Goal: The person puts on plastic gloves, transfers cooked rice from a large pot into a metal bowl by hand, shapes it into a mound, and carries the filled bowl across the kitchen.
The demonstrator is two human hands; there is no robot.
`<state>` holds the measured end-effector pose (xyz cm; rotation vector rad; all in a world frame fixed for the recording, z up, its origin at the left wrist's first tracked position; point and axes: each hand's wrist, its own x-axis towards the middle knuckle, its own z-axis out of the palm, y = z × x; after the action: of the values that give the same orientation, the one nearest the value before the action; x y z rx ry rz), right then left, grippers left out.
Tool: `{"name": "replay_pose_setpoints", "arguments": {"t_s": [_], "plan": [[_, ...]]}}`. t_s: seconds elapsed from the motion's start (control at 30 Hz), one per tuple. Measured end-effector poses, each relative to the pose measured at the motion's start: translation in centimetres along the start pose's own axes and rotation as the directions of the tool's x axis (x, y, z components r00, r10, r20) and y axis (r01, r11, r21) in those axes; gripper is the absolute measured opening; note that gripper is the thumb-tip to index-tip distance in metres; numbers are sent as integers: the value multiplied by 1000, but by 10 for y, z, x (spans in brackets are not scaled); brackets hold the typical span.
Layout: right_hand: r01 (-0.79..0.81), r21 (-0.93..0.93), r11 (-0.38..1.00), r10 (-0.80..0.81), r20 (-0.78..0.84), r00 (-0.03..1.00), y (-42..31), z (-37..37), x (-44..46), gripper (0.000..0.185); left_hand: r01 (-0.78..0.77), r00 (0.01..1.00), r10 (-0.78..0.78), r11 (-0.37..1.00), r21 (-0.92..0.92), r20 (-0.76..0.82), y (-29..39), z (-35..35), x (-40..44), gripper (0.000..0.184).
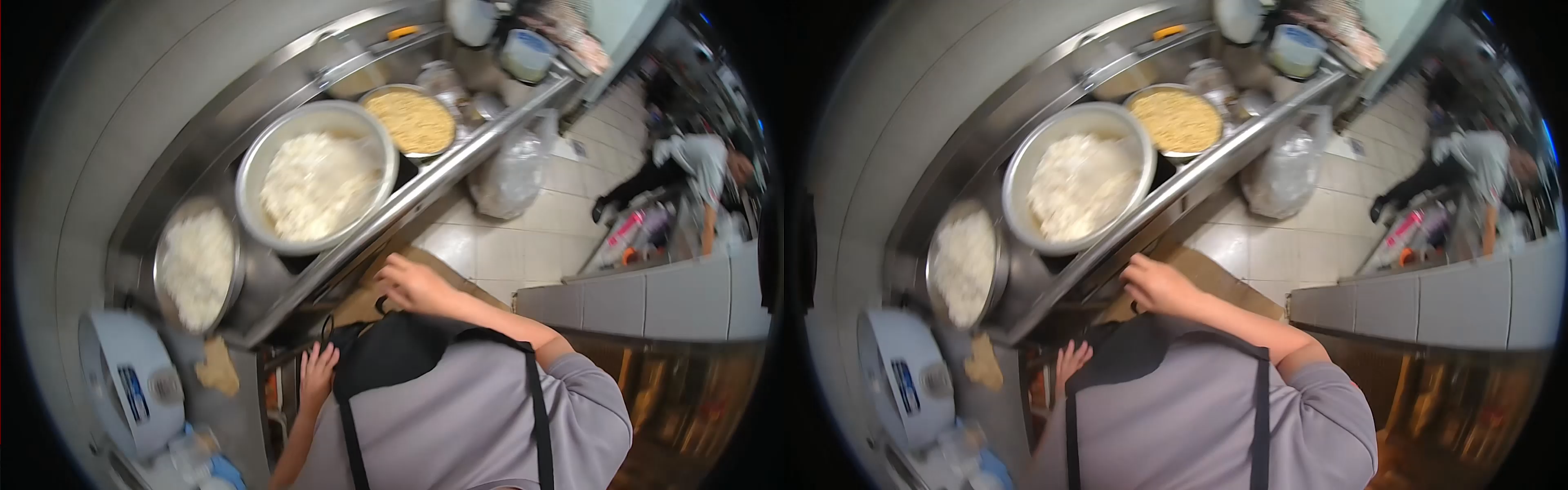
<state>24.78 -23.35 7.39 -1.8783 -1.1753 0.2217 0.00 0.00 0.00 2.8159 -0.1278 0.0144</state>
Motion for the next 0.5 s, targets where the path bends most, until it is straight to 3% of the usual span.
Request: {"name": "replay_pose_setpoints", "arguments": {"t_s": [0.03, 0.07, 0.1, 0.2, 0.27, 0.33, 0.37, 0.43, 0.47, 0.5], "plan": [[-1, 56, 998, 1, -9, 1000, -8, -6, -2, 17, 78, 997, -78, 997, 21, 5, 17, -9, -27, 45], [-44, 144, 989, 45, -2, 999, -17, -16, -3, 14, 168, 981, -176, 980, -106, -77, 43, -47, -10, 40], [-11, 55, 998, 12, -18, 1000, 2, -3, 11, 10, 192, 941, -258, 940, -283, -220, 38, -36, 19, 38], [1, 118, 993, 5, -50, 999, -6, 35, 38, 8, 231, 817, -376, 908, -349, -438, 18, -87, 42, 31], [80, 77, 994, -82, 28, 996, -8, 45, 53, 12, 216, 751, -403, 899, -382, -522, 17, -91, 57, 26], [179, 3, 984, -178, 40, 983, -5, 50, 71, 19, 176, 743, -396, 894, -413, -540, 31, -101, 69, 24], [163, -81, 983, -153, 112, 982, 8, 45, 87, 18, 140, 749, -350, 913, -383, -563, 33, -101, 74, 22], [193, -56, 980, -198, -108, 974, 51, 29, 134, 12, 114, 759, -354, 899, -423, -547, 39, -103, 84, 18], [-40, -105, 994, 19, -199, 980, 75, 14, 159, 9, 144, 742, -403, 876, -460, -536, 39, -101, 87, 17], [-137, 1, 991, 130, -312, 941, 101, -7, 184, 15, 169, 729, -448, 851, -497, -519, 39, -98, 92, 15]]}}
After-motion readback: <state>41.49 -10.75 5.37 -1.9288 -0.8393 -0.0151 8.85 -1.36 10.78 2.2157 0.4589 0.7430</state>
